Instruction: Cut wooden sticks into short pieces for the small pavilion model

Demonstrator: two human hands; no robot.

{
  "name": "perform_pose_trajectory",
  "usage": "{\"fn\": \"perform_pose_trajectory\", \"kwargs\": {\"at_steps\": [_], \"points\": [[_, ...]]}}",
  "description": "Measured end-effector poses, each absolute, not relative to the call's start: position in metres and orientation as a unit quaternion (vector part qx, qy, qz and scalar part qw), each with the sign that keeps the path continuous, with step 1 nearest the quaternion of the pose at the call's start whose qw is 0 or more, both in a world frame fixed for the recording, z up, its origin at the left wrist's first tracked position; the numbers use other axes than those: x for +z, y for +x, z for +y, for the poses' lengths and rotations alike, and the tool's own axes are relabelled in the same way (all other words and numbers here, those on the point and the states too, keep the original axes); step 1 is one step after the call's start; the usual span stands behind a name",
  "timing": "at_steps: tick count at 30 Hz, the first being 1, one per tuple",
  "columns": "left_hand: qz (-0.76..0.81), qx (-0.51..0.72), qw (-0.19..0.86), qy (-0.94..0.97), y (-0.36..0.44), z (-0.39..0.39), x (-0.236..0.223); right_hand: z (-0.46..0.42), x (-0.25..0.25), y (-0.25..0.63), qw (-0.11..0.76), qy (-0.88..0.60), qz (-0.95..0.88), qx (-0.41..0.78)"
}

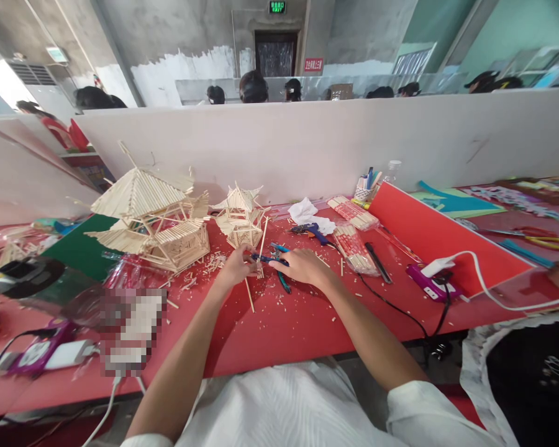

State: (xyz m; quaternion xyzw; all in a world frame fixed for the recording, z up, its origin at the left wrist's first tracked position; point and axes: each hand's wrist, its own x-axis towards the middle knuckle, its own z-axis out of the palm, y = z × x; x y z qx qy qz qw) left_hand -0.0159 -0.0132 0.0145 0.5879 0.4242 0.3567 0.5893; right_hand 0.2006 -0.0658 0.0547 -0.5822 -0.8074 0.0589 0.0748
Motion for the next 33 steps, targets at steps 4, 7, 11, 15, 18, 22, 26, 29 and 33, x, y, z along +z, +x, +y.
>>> {"fn": "perform_pose_trajectory", "kwargs": {"at_steps": [4,7,11,15,18,22,26,29,33], "points": [[0.423,0.356,0.59,0.588,-0.016,-0.014,0.016,-0.064,0.051,0.201,0.069,-0.583,-0.809,0.043],[0.427,0.352,0.592,0.587,-0.016,-0.015,0.018,-0.065,0.051,0.201,0.063,-0.583,-0.809,0.034],[0.426,0.349,0.594,0.587,-0.016,-0.016,0.018,-0.066,0.054,0.2,0.057,-0.577,-0.814,0.028],[0.422,0.35,0.598,0.585,-0.015,-0.016,0.018,-0.067,0.055,0.198,0.047,-0.58,-0.813,0.02],[0.419,0.35,0.6,0.584,-0.016,-0.015,0.018,-0.067,0.056,0.197,0.042,-0.587,-0.808,0.018],[0.419,0.353,0.594,0.589,-0.015,-0.015,0.02,-0.066,0.056,0.198,0.033,-0.595,-0.802,0.028],[0.419,0.353,0.59,0.594,-0.014,-0.017,0.022,-0.064,0.057,0.2,0.039,-0.605,-0.795,0.03],[0.43,0.35,0.576,0.6,-0.015,-0.015,0.021,-0.063,0.058,0.202,0.05,-0.608,-0.792,0.032],[0.445,0.344,0.516,0.647,-0.021,-0.007,0.016,-0.061,0.059,0.208,0.062,-0.617,-0.784,0.036]]}}
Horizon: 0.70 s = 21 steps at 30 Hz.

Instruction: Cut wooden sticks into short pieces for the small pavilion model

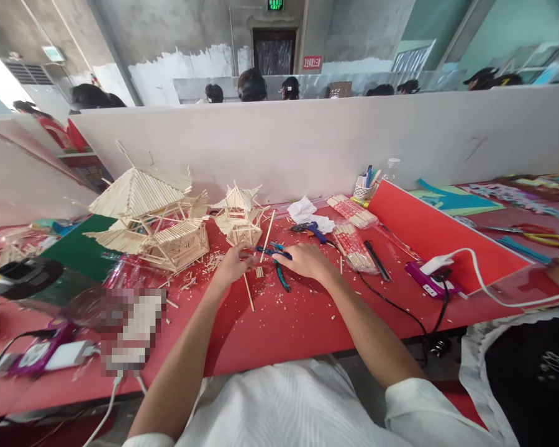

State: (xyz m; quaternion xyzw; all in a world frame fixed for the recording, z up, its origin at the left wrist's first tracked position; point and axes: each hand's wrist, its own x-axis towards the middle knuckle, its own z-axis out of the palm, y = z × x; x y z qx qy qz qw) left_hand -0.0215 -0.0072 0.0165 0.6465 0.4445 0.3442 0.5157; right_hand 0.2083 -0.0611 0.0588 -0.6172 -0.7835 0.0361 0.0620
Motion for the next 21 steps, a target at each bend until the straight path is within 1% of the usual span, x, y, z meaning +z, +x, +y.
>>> {"fn": "perform_pose_trajectory", "kwargs": {"at_steps": [2,6,9,15,21], "points": [[0.45,0.336,0.461,0.687,-0.025,-0.004,0.015,-0.06,0.059,0.212,0.073,-0.621,-0.779,0.039],[0.492,0.284,0.317,0.76,-0.028,-0.006,0.017,-0.057,0.057,0.218,0.095,-0.621,-0.777,0.041],[0.525,0.231,0.246,0.781,-0.027,-0.012,0.023,-0.056,0.057,0.22,0.111,-0.614,-0.78,0.032],[0.553,0.141,0.222,0.791,-0.021,-0.019,0.029,-0.055,0.055,0.219,0.137,-0.604,-0.785,0.03],[0.56,0.119,0.208,0.793,-0.02,-0.019,0.027,-0.054,0.052,0.22,0.152,-0.591,-0.792,0.032]]}}
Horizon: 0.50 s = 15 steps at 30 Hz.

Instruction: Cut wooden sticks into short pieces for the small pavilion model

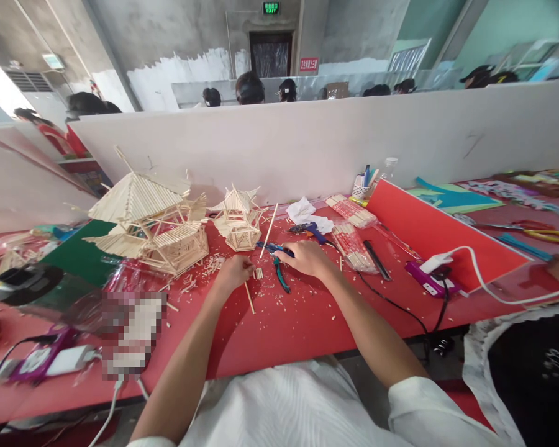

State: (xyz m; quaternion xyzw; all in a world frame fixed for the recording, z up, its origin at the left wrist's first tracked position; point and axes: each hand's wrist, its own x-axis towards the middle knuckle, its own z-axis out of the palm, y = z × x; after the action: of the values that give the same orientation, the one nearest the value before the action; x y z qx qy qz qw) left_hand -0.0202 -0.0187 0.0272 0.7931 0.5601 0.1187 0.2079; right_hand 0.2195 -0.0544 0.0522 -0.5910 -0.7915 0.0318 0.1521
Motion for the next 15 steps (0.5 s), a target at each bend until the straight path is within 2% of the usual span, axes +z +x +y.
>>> {"fn": "perform_pose_trajectory", "kwargs": {"at_steps": [8,11,15], "points": [[0.544,0.132,0.207,0.802,-0.021,-0.017,0.024,-0.053,0.051,0.221,0.155,-0.588,-0.794,0.033],[0.534,0.217,0.201,0.792,-0.022,-0.018,0.028,-0.054,0.052,0.22,0.132,-0.591,-0.795,0.019],[0.424,0.342,0.233,0.806,-0.022,-0.023,0.036,-0.055,0.051,0.218,0.108,-0.584,-0.804,0.005]]}}
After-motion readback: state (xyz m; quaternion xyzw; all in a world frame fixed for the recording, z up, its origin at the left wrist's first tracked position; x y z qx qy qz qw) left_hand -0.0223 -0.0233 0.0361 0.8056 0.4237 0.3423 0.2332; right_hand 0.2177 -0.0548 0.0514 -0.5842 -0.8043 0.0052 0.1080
